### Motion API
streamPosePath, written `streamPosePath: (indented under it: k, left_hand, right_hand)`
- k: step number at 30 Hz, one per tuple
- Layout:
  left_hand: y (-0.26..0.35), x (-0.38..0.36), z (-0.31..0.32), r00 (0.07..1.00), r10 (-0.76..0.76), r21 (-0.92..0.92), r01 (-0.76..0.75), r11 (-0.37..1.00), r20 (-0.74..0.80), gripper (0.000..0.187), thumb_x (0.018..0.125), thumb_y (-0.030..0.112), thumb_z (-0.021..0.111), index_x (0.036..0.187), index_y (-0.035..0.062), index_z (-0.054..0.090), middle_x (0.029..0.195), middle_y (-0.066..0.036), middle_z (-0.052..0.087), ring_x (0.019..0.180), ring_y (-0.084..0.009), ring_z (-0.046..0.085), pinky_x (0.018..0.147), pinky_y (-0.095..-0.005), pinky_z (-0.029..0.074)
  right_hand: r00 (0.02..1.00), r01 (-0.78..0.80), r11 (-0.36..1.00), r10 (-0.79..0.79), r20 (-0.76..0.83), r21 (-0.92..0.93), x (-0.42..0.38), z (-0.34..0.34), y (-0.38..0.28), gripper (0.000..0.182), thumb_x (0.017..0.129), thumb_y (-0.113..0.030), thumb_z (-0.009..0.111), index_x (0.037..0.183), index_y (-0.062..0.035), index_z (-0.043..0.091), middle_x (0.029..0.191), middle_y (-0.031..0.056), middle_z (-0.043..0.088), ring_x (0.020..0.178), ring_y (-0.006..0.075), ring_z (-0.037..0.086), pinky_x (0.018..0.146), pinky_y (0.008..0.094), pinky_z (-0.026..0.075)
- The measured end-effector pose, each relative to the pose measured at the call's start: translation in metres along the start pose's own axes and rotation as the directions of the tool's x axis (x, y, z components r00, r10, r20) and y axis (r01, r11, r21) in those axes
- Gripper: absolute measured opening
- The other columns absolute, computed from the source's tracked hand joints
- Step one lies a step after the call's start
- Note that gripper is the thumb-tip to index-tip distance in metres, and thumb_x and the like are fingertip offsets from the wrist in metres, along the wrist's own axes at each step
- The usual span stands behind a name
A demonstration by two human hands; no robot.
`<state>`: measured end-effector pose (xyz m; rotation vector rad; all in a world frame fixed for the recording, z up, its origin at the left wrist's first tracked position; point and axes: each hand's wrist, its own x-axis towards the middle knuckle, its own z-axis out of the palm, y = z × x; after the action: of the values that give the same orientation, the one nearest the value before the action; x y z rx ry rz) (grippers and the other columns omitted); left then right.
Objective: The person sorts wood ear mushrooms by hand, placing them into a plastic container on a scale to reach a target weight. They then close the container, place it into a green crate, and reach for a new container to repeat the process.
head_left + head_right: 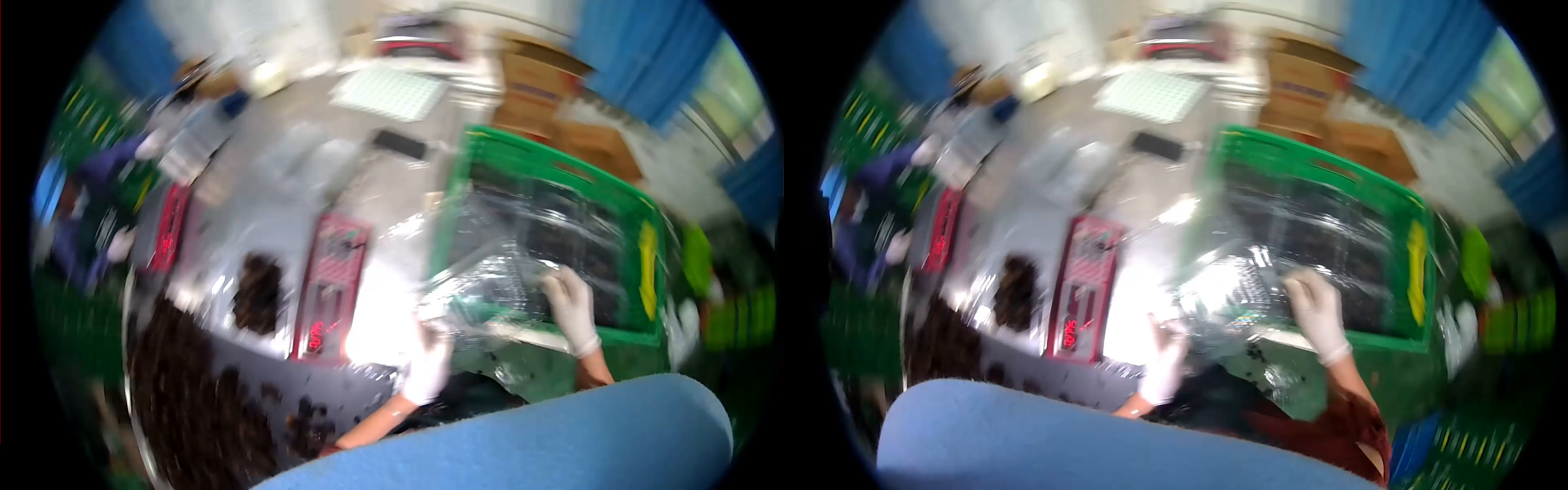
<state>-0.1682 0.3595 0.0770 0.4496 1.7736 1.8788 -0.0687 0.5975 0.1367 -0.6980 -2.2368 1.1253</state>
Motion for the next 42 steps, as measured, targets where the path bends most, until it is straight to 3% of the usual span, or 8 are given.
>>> streamPosePath:
  k: [4, 10, 13, 18, 22, 25, 30, 42]
  left_hand:
    - [0.029, -0.001, 0.010, 0.996, -0.041, -0.105, 0.033, 0.994, -0.077, 0.070, 0.084, 0.001, 0.052, 0.145, 0.0038, 0.018, 0.118, -0.012, 0.047, 0.089, -0.0166, 0.052, 0.071, -0.0279, 0.047]
    - [0.037, -0.006, 0.020, 0.998, -0.002, -0.003, 0.002, 1.000, -0.062, 0.077, 0.078, -0.002, 0.055, 0.145, 0.0042, 0.019, 0.121, -0.017, 0.045, 0.081, -0.0167, 0.052, 0.062, -0.0253, 0.046]
    - [0.039, 0.004, 0.017, 0.998, -0.042, -0.014, 0.043, 0.999, 0.051, 0.076, 0.079, -0.001, 0.055, 0.146, 0.0047, 0.019, 0.122, -0.016, 0.045, 0.084, -0.0166, 0.052, 0.066, -0.0258, 0.046]
    - [0.044, 0.022, 0.016, 0.947, -0.129, -0.024, 0.142, 0.990, 0.295, 0.074, 0.082, 0.001, 0.056, 0.146, 0.0055, 0.019, 0.123, -0.015, 0.045, 0.087, -0.0166, 0.052, 0.073, -0.0266, 0.046]
    - [0.039, 0.028, 0.020, 0.893, -0.176, 0.014, 0.187, 0.982, 0.415, 0.073, 0.084, 0.002, 0.057, 0.146, 0.0062, 0.020, 0.124, -0.013, 0.046, 0.090, -0.0166, 0.052, 0.078, -0.0272, 0.046]
    - [0.028, 0.029, 0.022, 0.911, -0.092, 0.081, 0.064, 0.995, 0.401, 0.072, 0.085, 0.004, 0.057, 0.147, 0.0067, 0.020, 0.125, -0.013, 0.046, 0.093, -0.0165, 0.052, 0.082, -0.0276, 0.046]
    - [-0.025, 0.039, 0.027, 0.860, 0.411, 0.379, -0.504, 0.776, 0.303, 0.066, 0.072, 0.004, 0.069, 0.133, 0.0049, 0.044, 0.121, -0.013, 0.045, 0.091, -0.0192, 0.049, 0.082, -0.0305, 0.044]
    - [-0.061, 0.072, 0.020, 0.809, 0.391, 0.650, -0.587, 0.482, 0.440, 0.068, 0.060, 0.024, 0.080, 0.121, 0.0064, 0.056, 0.122, -0.021, 0.047, 0.110, -0.0345, 0.051, 0.090, -0.0411, 0.046]
  right_hand:
    - [0.866, 0.440, 0.897, -0.433, -0.249, -0.026, -0.015, -0.017, -0.051, 0.006, 0.084, -0.003, 0.065, 0.090, -0.0029, 0.062, 0.092, 0.0071, 0.066, 0.078, 0.0208, 0.065, 0.066, 0.0313, 0.052]
    - [0.787, 0.616, 0.748, -0.599, 0.148, -0.247, -0.038, 0.004, -0.037, 0.021, 0.076, -0.023, 0.069, 0.091, -0.0095, 0.062, 0.109, 0.0080, 0.056, 0.108, 0.0292, 0.049, 0.093, 0.0439, 0.038]
    - [0.851, 0.470, 0.860, -0.502, -0.157, -0.198, -0.046, -0.013, -0.022, 0.029, 0.071, -0.023, 0.073, 0.094, -0.0093, 0.061, 0.111, 0.0098, 0.055, 0.105, 0.0296, 0.050, 0.088, 0.0411, 0.042]
    - [0.931, -0.247, 0.969, 0.235, 0.280, 0.010, -0.061, -0.049, -0.035, 0.048, 0.088, -0.028, 0.057, 0.127, -0.0021, 0.048, 0.084, 0.0183, 0.066, 0.081, 0.0319, 0.065, 0.078, 0.0382, 0.050]
    - [0.993, -0.016, 0.981, 0.039, -0.114, 0.191, -0.050, -0.066, 0.012, 0.031, 0.090, -0.015, 0.052, 0.117, 0.0006, 0.054, 0.104, 0.0194, 0.063, 0.097, 0.0253, 0.063, 0.080, 0.0346, 0.050]
    - [0.877, -0.233, 0.763, 0.433, -0.209, 0.603, -0.025, -0.129, 0.041, 0.039, 0.088, -0.019, 0.056, 0.124, -0.0031, 0.050, 0.087, 0.0042, 0.060, 0.059, 0.0095, 0.055, 0.045, 0.0209, 0.044]
    - [0.855, -0.233, 0.795, 0.442, -0.272, 0.560, -0.014, -0.190, 0.095, 0.061, 0.086, -0.013, 0.050, 0.140, -0.0008, 0.026, 0.106, 0.0069, 0.056, 0.055, 0.0119, 0.053, 0.042, 0.0226, 0.041]
    - [0.797, -0.198, 0.832, 0.445, -0.408, 0.519, 0.200, -0.241, 0.169, 0.061, 0.085, -0.033, 0.064, 0.129, 0.0034, 0.043, 0.091, 0.0104, 0.060, 0.057, 0.0164, 0.056, 0.050, 0.0288, 0.047]
